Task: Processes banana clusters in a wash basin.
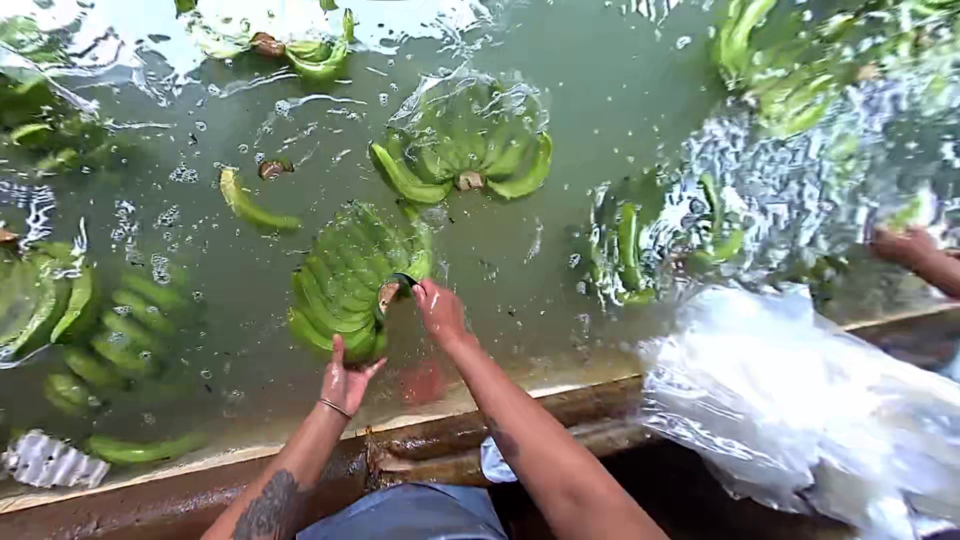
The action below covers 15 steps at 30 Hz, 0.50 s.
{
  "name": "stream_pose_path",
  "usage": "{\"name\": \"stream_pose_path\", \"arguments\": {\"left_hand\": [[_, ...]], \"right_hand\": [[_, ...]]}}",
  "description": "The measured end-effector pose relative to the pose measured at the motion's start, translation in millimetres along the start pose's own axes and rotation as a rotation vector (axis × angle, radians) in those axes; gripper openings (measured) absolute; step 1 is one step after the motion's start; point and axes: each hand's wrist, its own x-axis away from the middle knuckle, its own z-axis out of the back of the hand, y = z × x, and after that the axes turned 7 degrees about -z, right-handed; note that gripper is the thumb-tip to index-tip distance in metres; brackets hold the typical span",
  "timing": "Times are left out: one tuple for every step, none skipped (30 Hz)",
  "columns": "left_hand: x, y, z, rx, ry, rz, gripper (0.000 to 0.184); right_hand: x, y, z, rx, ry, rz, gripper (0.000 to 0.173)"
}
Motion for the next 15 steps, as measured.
{"name": "stream_pose_path", "arguments": {"left_hand": [[9, -2, -7, 0.042, -0.005, 0.001, 0.066], [16, -4, -13, 0.082, -0.008, -0.006, 0.067], [21, -5, -20, 0.109, 0.001, -0.020, 0.065], [24, -5, -28, 0.127, 0.010, -0.035, 0.061], [27, -5, -36, 0.141, 0.018, -0.047, 0.058], [29, -5, -42, 0.148, 0.028, -0.056, 0.055], [30, -6, -47, 0.158, 0.033, -0.064, 0.053], [30, -6, -51, 0.165, 0.035, -0.075, 0.053], [27, -5, -56, 0.167, 0.037, -0.089, 0.052], [25, -4, -60, 0.167, 0.036, -0.100, 0.051], [23, -4, -63, 0.163, 0.035, -0.112, 0.050], [21, -4, -67, 0.154, 0.036, -0.127, 0.050], [18, -6, -70, 0.149, 0.049, -0.143, 0.049], [16, -10, -69, 0.149, 0.064, -0.156, 0.048], [12, -12, -64, 0.152, 0.067, -0.174, 0.048]], "right_hand": [[0, -3, 2, -0.006, 0.019, 0.008, 0.041], [0, -7, 4, -0.016, 0.042, 0.012, 0.042], [-1, -11, 8, -0.030, 0.051, 0.011, 0.042], [-3, -15, 13, -0.046, 0.049, 0.008, 0.043], [-5, -16, 16, -0.075, 0.057, 0.014, 0.043], [-6, -16, 19, -0.106, 0.076, 0.019, 0.043], [-7, -16, 21, -0.125, 0.100, 0.022, 0.042], [-7, -18, 24, -0.132, 0.119, 0.021, 0.042], [-9, -22, 28, -0.117, 0.136, 0.020, 0.042], [-11, -26, 31, -0.086, 0.143, 0.016, 0.043], [-13, -29, 31, -0.059, 0.147, 0.013, 0.044], [-13, -31, 30, -0.049, 0.135, 0.002, 0.046], [-12, -33, 28, -0.067, 0.100, -0.007, 0.046], [-5, -30, 25, -0.131, 0.025, -0.005, 0.046], [5, -23, 24, -0.226, -0.072, 0.018, 0.042]]}}
